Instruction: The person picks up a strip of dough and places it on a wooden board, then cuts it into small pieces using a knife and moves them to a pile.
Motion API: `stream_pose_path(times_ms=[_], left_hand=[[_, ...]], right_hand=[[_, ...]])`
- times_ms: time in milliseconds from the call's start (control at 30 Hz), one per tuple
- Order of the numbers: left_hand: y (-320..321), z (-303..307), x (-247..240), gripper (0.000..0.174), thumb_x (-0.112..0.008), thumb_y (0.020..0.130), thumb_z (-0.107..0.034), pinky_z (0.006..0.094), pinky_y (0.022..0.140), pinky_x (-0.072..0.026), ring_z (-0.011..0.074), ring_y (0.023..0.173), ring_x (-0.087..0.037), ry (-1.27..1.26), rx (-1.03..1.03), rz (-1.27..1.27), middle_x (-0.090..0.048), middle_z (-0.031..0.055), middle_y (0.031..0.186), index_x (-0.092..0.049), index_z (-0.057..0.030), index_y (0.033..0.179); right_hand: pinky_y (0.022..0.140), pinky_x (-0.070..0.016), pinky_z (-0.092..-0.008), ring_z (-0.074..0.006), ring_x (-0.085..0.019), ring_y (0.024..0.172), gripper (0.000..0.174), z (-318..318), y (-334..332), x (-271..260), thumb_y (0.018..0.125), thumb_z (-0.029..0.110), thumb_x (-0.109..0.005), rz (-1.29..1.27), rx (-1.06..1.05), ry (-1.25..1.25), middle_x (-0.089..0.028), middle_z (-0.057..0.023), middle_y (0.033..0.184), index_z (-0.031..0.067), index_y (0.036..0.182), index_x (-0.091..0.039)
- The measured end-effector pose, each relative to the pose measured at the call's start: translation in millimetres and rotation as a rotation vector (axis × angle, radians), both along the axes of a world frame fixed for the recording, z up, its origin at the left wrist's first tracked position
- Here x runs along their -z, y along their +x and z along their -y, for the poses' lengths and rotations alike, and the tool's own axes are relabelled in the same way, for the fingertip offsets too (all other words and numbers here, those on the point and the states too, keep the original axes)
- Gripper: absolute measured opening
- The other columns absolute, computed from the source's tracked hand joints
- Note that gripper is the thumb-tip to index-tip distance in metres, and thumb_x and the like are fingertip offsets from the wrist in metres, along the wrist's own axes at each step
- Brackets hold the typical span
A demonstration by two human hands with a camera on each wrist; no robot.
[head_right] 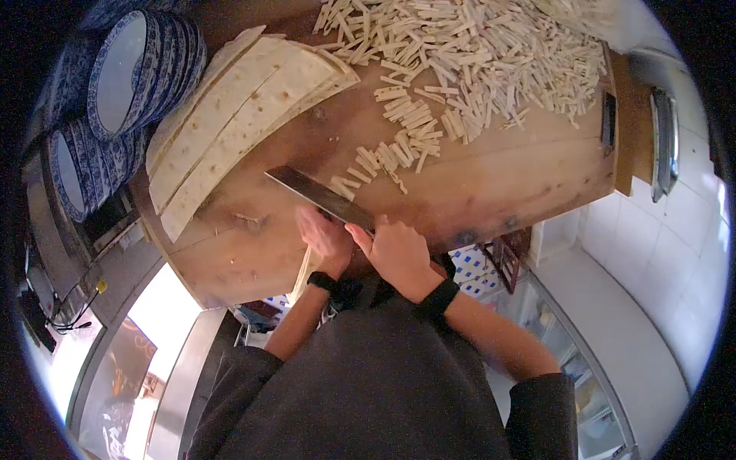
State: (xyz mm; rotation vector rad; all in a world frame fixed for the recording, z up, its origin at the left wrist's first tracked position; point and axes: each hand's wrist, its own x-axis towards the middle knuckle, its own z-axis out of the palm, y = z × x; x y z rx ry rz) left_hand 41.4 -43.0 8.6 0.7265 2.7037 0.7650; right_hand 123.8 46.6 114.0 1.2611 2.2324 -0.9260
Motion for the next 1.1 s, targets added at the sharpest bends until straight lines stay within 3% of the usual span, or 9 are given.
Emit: stream_pose_path(times_ms=[100,233,367,500,533,600,767,967,1100], left_hand=[[1.5,1.9,6.7,0.019,-0.057,0.074,-0.001,0.0478,0.07,-0.041,0.0381,0.082,-0.049,-0.04,-0.034,-0.012,-0.048,0.0174,0.083,-0.041,-0.0016,0.084],[2.8,0.3,5.9,0.019,-0.056,0.076,-0.007,0.0488,0.07,-0.0405,0.0389,0.084,-0.049,0.014,-0.006,-0.015,-0.047,0.0183,0.086,-0.041,-0.0008,0.085],[2.6,6.1,15.1,0.021,-0.055,0.079,-0.014,0.0491,0.072,-0.041,0.0397,0.086,-0.049,-0.009,-0.035,-0.026,-0.048,0.019,0.087,-0.042,-0.0004,0.087],[-1.3,-2.1,6.8,0.024,-0.057,0.079,-0.016,0.0494,0.073,-0.042,0.0405,0.088,-0.049,0.053,-0.002,-0.188,-0.048,0.0203,0.089,-0.042,0.0,0.088],[-1.4,-4.1,1.8,0.022,-0.057,0.081,-0.016,0.0494,0.072,-0.0427,0.0402,0.087,-0.05,0.049,-0.014,-0.121,-0.048,0.0202,0.088,-0.043,0.0,0.087],[-1.2,-7.4,-2.1,0.021,-0.056,0.083,-0.015,0.0493,0.072,-0.0434,0.0399,0.087,-0.051,0.05,-0.027,-0.061,-0.049,0.0201,0.088,-0.043,-0.0001,0.086],[-1.4,-11.3,-3.5,0.017,-0.055,0.087,-0.012,0.0479,0.067,-0.0448,0.037,0.082,-0.053,0.037,-0.067,-0.166,-0.052,0.0176,0.083,-0.044,-0.0008,0.08],[0.1,-11.3,-1.3,0.017,-0.055,0.088,-0.013,0.0485,0.069,-0.0448,0.0372,0.084,-0.053,0.011,-0.061,-0.17,-0.052,0.0181,0.084,-0.045,-0.001,0.08],[0.6,-12.1,-0.3,0.017,-0.054,0.088,-0.013,0.0479,0.07,-0.0443,0.0373,0.085,-0.053,0.02,-0.065,-0.202,-0.052,0.0182,0.085,-0.045,-0.0002,0.081]], right_hand=[[0.055,-0.0511,-0.0494,-0.043,-0.063,0.064,0.062,4.6,-4.4,16.4,0.092,0.056,-0.045,-0.029,-0.009,0.023,-0.06,-0.0249,0.062,-0.0032,0.086,-0.061],[0.053,-0.0517,-0.0474,-0.0412,-0.064,0.062,0.064,8.1,-23.4,35.6,0.091,0.058,-0.045,-0.102,-0.046,0.132,-0.061,-0.0236,0.063,-0.0032,0.086,-0.062],[0.054,-0.0521,-0.047,-0.0405,-0.064,0.063,0.065,6.0,-51.2,33.9,0.09,0.06,-0.043,-0.109,-0.089,0.047,-0.062,-0.0235,0.065,-0.0014,0.088,-0.063],[0.058,-0.0529,-0.0475,-0.0409,-0.064,0.066,0.066,6.1,-44.2,36.9,0.091,0.062,-0.038,-0.102,-0.036,0.095,-0.063,-0.0238,0.067,0.0027,0.091,-0.065],[0.058,-0.0527,-0.0477,-0.041,-0.064,0.067,0.067,4.9,-42.2,38.3,0.09,0.063,-0.039,-0.151,-0.025,0.093,-0.063,-0.0238,0.067,0.002,0.089,-0.066],[0.058,-0.0525,-0.0478,-0.0412,-0.064,0.067,0.068,-1.0,-31.9,33.2,0.09,0.063,-0.039,-0.207,-0.017,0.095,-0.063,-0.0238,0.068,0.0013,0.088,-0.066],[0.062,-0.0513,-0.0498,-0.0436,-0.064,0.07,0.071,-31.0,37.9,26.2,0.089,0.064,-0.041,-0.071,-0.024,0.055,-0.063,-0.026,0.071,-0.002,0.079,-0.064],[0.061,-0.05,-0.0507,-0.0459,-0.061,0.068,0.064,-25.0,78.3,8.3,0.092,0.059,-0.042,-0.117,0.108,0.209,-0.061,-0.0268,0.069,-0.0015,0.083,-0.06],[0.06,-0.05,-0.0511,-0.045,-0.062,0.069,0.061,-7.4,75.5,-7.5,0.093,0.058,-0.041,-0.186,0.161,0.175,-0.061,-0.0269,0.069,-0.0002,0.086,-0.058]])
